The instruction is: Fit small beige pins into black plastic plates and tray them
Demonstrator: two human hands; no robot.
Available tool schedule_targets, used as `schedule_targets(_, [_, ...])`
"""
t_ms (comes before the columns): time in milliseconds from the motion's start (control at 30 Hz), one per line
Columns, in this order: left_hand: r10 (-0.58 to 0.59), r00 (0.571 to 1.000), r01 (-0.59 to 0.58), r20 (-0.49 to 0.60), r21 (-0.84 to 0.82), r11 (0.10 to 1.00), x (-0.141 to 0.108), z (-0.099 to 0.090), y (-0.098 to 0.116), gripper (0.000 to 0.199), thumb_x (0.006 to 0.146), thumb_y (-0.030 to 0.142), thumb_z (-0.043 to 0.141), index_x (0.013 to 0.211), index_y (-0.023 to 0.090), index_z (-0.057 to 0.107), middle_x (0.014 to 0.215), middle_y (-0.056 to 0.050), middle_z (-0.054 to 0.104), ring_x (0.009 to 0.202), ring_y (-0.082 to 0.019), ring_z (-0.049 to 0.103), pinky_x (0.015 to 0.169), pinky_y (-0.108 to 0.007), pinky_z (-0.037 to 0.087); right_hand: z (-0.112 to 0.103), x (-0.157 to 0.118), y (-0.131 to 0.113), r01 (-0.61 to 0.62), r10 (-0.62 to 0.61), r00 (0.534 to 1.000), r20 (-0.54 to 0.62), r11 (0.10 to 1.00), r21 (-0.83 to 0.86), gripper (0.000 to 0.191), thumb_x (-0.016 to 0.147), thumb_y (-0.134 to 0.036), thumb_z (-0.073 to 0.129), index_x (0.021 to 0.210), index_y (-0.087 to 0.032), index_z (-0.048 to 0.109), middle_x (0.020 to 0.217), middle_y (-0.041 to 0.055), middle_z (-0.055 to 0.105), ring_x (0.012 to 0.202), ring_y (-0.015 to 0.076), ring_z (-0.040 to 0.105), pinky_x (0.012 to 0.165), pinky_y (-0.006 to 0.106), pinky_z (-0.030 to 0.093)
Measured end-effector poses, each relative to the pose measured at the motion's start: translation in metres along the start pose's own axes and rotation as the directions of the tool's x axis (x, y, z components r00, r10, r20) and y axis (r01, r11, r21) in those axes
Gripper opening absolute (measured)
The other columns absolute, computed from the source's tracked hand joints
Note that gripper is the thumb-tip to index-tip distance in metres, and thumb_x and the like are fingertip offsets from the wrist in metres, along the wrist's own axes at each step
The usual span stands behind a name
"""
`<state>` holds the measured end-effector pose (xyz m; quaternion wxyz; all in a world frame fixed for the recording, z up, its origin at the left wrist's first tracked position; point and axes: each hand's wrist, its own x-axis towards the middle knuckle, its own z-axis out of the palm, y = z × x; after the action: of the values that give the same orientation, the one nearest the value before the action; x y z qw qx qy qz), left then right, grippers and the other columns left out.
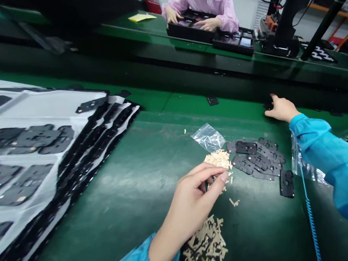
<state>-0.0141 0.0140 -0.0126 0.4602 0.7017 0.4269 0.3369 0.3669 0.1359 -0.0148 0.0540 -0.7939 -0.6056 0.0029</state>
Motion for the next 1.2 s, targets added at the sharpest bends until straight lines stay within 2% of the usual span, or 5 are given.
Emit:
schedule_targets(433, [-0.029, 0.999, 0.029, -0.02, -0.029, 0.999, 0.002, 0.001, -0.001, 0.023, 0.092, 0.034, 0.063, 0.085, 0.022, 0.081, 0.088, -0.005, 0.076, 0.068, -0.016, 0.062, 0.055, -0.027, 0.044, -0.026, -0.041, -0.042, 0.06, 0.026, 0.984, -0.174, 0.881, 0.469, 0.059, 0.093, -0.036, 0.056, 0.146, -0.013, 0.052, 0.102, 0.0149, 0.079, 0.09, 0.0297, 0.075, 0.083, 0.045, 0.06])
schedule_targets(533, [-0.076, 0.997, 0.077, 0.014, -0.079, 0.994, 0.002, 0.007, 0.002, 0.023, 0.092, 0.037, 0.065, 0.098, 0.022, 0.081, 0.095, -0.006, 0.077, 0.076, -0.019, 0.066, 0.062, -0.029, 0.048, -0.025, -0.097, -0.083, 0.073, 0.023, 0.992, -0.122, 0.687, 0.723, 0.061, 0.091, -0.044, 0.058, 0.145, -0.014, 0.052, 0.082, 0.0042, 0.077, 0.068, 0.021, 0.073, 0.066, 0.038, 0.065])
schedule_targets(600, [-0.112, 0.993, 0.114, 0.022, -0.137, 0.984, 0.001, 0.011, 0.004, 0.03, 0.092, 0.039, 0.067, 0.114, 0.022, 0.078, 0.1, -0.006, 0.078, 0.08, -0.019, 0.067, 0.066, -0.03, 0.05, -0.025, -0.136, -0.109, -0.096, -0.003, 0.995, 0.099, 0.204, 0.974, 0.065, 0.079, -0.04, 0.078, 0.137, -0.017, 0.06, 0.074, -0.0009, 0.073, 0.062, 0.0184, 0.071, 0.065, 0.038, 0.067])
schedule_targets(700, [-0.093, 0.994, 0.081, -0.052, -0.203, 0.976, 0.0, 0.012, 0.007, 0.023, 0.093, 0.036, 0.066, 0.101, 0.02, 0.08, 0.092, -0.005, 0.076, 0.081, -0.018, 0.065, 0.071, -0.029, 0.051, -0.027, -0.181, -0.136, -0.311, -0.079, 0.949, 0.306, -0.072, 0.948, 0.066, 0.072, -0.034, 0.086, 0.132, -0.019, 0.064, 0.073, -0.0025, 0.075, 0.058, 0.0153, 0.07, 0.06, 0.031, 0.066])
schedule_targets(1200, [-0.295, 0.942, 0.337, 0.162, -0.414, 0.846, 0.003, 0.003, 0.008, 0.022, 0.075, 0.024, 0.081, 0.096, 0.018, 0.077, 0.075, -0.002, 0.075, 0.063, -0.015, 0.066, 0.061, -0.027, 0.054, -0.027, -0.199, -0.128, -0.297, -0.107, 0.944, 0.313, 0.141, 0.944, 0.054, 0.074, -0.019, 0.075, 0.127, -0.024, 0.066, 0.076, -0.0017, 0.076, 0.058, 0.0131, 0.065, 0.056, 0.025, 0.055])
